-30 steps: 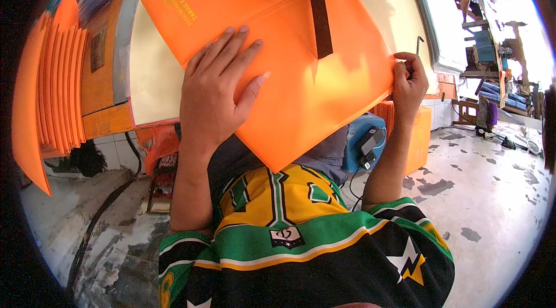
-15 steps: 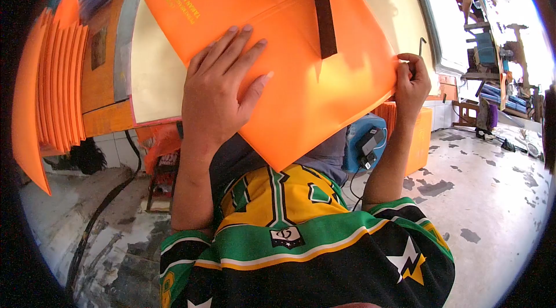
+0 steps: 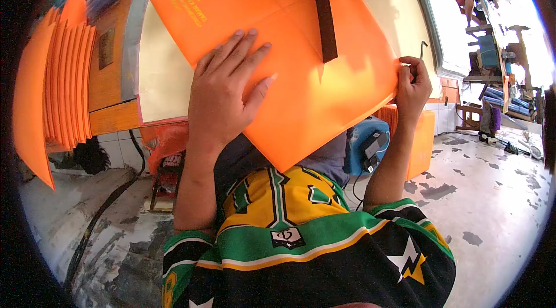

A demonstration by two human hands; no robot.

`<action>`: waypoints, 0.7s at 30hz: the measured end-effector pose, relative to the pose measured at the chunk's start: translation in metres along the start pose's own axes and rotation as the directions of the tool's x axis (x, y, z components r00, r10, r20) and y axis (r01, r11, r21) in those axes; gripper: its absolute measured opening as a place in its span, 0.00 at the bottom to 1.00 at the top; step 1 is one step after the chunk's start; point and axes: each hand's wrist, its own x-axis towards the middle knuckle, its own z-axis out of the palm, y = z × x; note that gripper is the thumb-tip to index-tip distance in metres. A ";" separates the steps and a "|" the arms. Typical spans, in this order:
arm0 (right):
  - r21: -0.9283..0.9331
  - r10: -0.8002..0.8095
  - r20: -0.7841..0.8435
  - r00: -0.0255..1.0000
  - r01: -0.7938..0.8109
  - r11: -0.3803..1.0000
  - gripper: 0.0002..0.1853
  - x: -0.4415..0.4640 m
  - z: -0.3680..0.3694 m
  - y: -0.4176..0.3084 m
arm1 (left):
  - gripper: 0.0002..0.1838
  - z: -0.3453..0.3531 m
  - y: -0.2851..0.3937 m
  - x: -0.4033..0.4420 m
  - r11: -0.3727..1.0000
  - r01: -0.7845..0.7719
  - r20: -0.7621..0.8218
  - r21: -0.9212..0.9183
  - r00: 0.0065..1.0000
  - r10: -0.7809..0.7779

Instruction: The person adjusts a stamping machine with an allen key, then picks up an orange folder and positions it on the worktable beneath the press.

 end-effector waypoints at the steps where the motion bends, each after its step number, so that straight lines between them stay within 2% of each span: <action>1: 0.001 -0.001 -0.001 1.000 0.001 1.000 0.07 0.000 0.001 0.001 | 0.28 0.001 0.000 0.000 1.000 0.000 -0.001 0.001 1.000 0.000; 4: 0.039 -0.040 -0.032 0.999 0.041 0.998 0.07 0.000 0.003 0.003 | 0.27 0.002 0.000 0.000 0.998 -0.021 -0.032 0.051 0.999 0.022; 7: -0.007 -0.087 -0.034 0.996 0.087 0.996 0.07 0.000 0.002 -0.001 | 0.27 0.001 0.000 0.000 0.998 -0.013 -0.024 0.062 1.000 0.015; 14: -0.010 -0.079 -0.052 0.995 0.079 0.997 0.06 0.001 0.004 0.005 | 0.30 -0.001 0.000 -0.001 1.000 -0.006 0.005 0.013 1.000 0.006; 17: -0.012 -0.160 -0.066 0.985 0.160 0.987 0.06 0.002 0.005 0.007 | 0.30 -0.002 0.001 -0.001 1.000 -0.005 -0.010 0.002 1.000 0.005; 19: -0.005 -0.145 -0.057 0.988 0.145 0.989 0.06 0.001 0.002 0.004 | 0.29 -0.002 0.000 -0.001 1.000 0.004 0.019 -0.030 1.000 -0.003; 21: 0.003 -0.071 -0.024 0.997 0.071 0.997 0.06 0.000 0.002 0.004 | 0.28 -0.001 0.000 -0.001 0.999 -0.006 -0.020 -0.033 1.000 0.005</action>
